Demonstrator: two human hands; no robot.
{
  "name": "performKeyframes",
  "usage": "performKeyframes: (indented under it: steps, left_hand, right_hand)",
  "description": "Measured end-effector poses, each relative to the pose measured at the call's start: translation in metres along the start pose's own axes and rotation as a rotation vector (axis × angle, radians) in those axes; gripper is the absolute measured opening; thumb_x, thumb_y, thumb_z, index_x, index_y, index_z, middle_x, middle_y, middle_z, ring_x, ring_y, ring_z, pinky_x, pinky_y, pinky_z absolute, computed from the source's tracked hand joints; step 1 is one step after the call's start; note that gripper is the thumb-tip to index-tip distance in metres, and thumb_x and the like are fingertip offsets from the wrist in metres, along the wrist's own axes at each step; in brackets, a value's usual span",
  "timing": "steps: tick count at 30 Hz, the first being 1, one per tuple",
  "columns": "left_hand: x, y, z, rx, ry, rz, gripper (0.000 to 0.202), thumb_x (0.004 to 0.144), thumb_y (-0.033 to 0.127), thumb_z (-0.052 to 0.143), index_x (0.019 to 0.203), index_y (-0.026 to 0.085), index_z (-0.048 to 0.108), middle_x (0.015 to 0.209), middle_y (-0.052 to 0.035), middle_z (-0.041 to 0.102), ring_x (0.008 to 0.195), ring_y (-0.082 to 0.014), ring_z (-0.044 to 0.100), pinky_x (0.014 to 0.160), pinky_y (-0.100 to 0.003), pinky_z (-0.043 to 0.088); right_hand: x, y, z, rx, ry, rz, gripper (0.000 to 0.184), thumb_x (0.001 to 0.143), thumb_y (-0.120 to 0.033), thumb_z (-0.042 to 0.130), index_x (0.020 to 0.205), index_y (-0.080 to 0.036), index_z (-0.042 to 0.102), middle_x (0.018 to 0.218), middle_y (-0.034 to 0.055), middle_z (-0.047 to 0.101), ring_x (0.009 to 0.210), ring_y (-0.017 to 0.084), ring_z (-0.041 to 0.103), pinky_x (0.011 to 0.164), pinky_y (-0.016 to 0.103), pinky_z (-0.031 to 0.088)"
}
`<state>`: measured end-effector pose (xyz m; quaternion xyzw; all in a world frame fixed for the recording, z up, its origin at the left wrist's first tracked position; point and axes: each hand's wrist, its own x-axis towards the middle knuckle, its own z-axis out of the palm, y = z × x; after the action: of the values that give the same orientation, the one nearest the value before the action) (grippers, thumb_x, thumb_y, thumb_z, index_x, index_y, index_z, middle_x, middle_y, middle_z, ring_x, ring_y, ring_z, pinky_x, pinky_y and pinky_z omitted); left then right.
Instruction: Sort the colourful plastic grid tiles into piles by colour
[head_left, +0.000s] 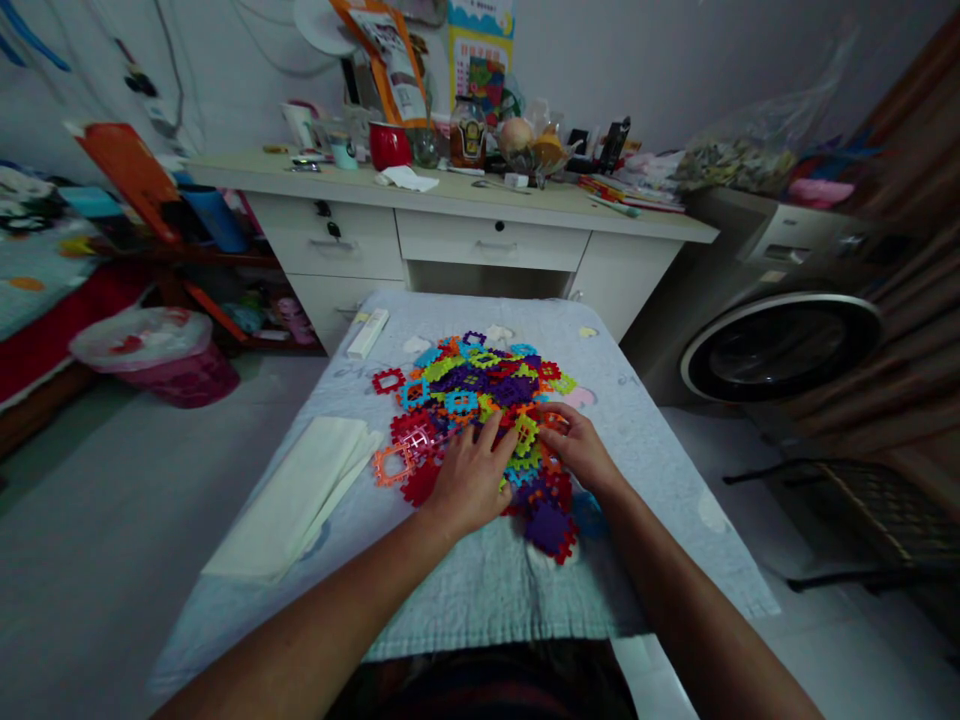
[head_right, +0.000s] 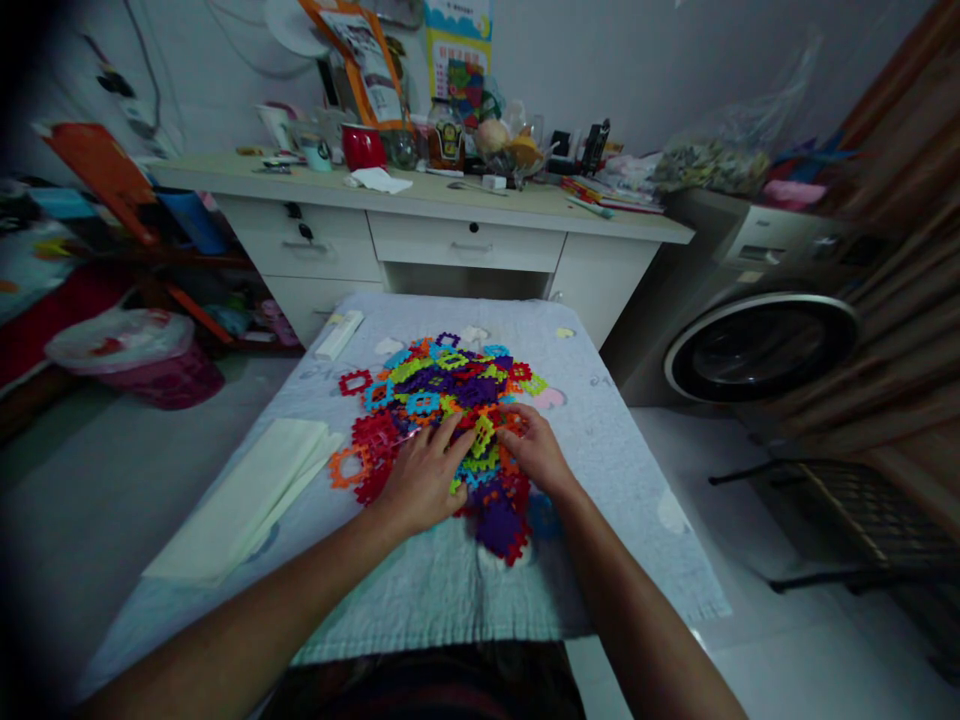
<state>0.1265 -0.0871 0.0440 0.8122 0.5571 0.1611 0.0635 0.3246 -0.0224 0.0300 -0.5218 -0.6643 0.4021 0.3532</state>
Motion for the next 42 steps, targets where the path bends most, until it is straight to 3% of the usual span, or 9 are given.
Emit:
performKeyframes:
  steps: [5, 11, 18, 22, 26, 31, 36, 40, 42]
  left_hand:
    - [0.011, 0.002, -0.004, -0.032, 0.011, 0.0, 0.074, 0.07, 0.025, 0.066, 0.14, 0.028, 0.043, 0.151, -0.0093, 0.036, 0.12, -0.0358, 0.051, 0.1, -0.048, 0.044]
    - [0.033, 0.003, -0.02, -0.089, 0.075, -0.018, 0.066, 0.073, 0.025, 0.063, 0.136, 0.021, 0.045, 0.141, -0.0103, 0.046, 0.118, -0.0289, 0.055, 0.099, -0.039, 0.048]
    - [0.073, -0.016, -0.047, -0.041, 0.202, -0.108, 0.052, 0.075, 0.024, 0.063, 0.125, 0.018, 0.051, 0.133, -0.0089, 0.052, 0.111, -0.0247, 0.06, 0.09, -0.032, 0.052]
    - [0.091, -0.031, -0.053, 0.031, 0.193, -0.147, 0.048, 0.075, 0.027, 0.065, 0.121, 0.019, 0.055, 0.131, -0.0103, 0.052, 0.107, -0.0256, 0.062, 0.089, -0.034, 0.052]
    - [0.097, -0.047, -0.047, 0.049, 0.193, -0.153, 0.052, 0.075, 0.039, 0.069, 0.121, 0.017, 0.057, 0.135, -0.0123, 0.049, 0.116, -0.0295, 0.057, 0.096, -0.039, 0.048]
    - [0.082, -0.061, -0.042, -0.01, 0.212, -0.044, 0.078, 0.066, 0.058, 0.075, 0.129, 0.018, 0.053, 0.149, -0.0149, 0.035, 0.135, -0.0363, 0.038, 0.111, -0.048, 0.033]
    - [0.034, -0.067, -0.045, -0.076, 0.242, -0.037, 0.097, 0.063, 0.063, 0.076, 0.144, 0.026, 0.038, 0.156, -0.0134, 0.021, 0.143, -0.0375, 0.023, 0.115, -0.054, 0.023]
    - [-0.02, -0.071, -0.039, -0.08, 0.072, -0.129, 0.119, 0.054, 0.064, 0.079, 0.152, 0.029, 0.021, 0.161, -0.0139, 0.004, 0.146, -0.0427, 0.01, 0.114, -0.059, 0.021]
    - [-0.043, -0.072, -0.033, -0.046, -0.031, -0.198, 0.125, 0.049, 0.062, 0.081, 0.153, 0.029, 0.019, 0.162, -0.0151, 0.005, 0.146, -0.0464, 0.007, 0.112, -0.063, 0.02]
  right_hand:
    - [0.004, -0.013, 0.006, 0.371, 0.071, 0.107, 0.043, 0.069, -0.043, 0.072, 0.105, -0.021, 0.062, 0.094, 0.0044, 0.071, 0.072, 0.017, 0.064, 0.067, 0.031, 0.053]
    - [0.028, -0.037, 0.004, 0.444, 0.157, 0.114, 0.042, 0.062, -0.041, 0.076, 0.095, -0.019, 0.064, 0.087, 0.0034, 0.07, 0.072, 0.017, 0.063, 0.068, 0.03, 0.052]
    - [0.074, -0.062, 0.012, 0.609, 0.144, 0.058, 0.039, 0.062, -0.035, 0.074, 0.096, -0.019, 0.063, 0.084, 0.0004, 0.07, 0.071, 0.015, 0.064, 0.071, 0.031, 0.053]
    - [0.093, -0.065, 0.02, 0.454, 0.131, 0.026, 0.04, 0.068, -0.029, 0.066, 0.107, -0.021, 0.062, 0.089, 0.0001, 0.07, 0.076, 0.016, 0.064, 0.076, 0.034, 0.054]
    - [0.098, -0.051, 0.013, 0.076, 0.235, -0.094, 0.041, 0.07, -0.023, 0.06, 0.111, -0.02, 0.063, 0.105, 0.0044, 0.067, 0.099, 0.021, 0.062, 0.095, 0.042, 0.048]
    - [0.069, -0.022, -0.017, -0.284, 0.25, -0.189, 0.043, 0.076, -0.033, 0.063, 0.116, -0.017, 0.063, 0.13, 0.015, 0.055, 0.128, 0.03, 0.047, 0.111, 0.049, 0.033]
    - [-0.006, -0.007, -0.038, -0.522, -0.017, -0.235, 0.093, 0.071, -0.064, 0.07, 0.146, -0.02, 0.038, 0.154, 0.0201, 0.03, 0.144, 0.037, 0.024, 0.113, 0.058, 0.026]
    - [-0.066, 0.0, -0.037, -0.65, -0.191, -0.217, 0.123, 0.059, -0.076, 0.07, 0.156, -0.023, 0.016, 0.16, 0.0201, 0.012, 0.146, 0.043, 0.013, 0.112, 0.064, 0.022]
    - [-0.084, 0.003, -0.032, -0.693, -0.238, -0.208, 0.13, 0.056, -0.078, 0.07, 0.157, -0.023, 0.009, 0.161, 0.0207, 0.011, 0.146, 0.045, 0.011, 0.111, 0.066, 0.022]
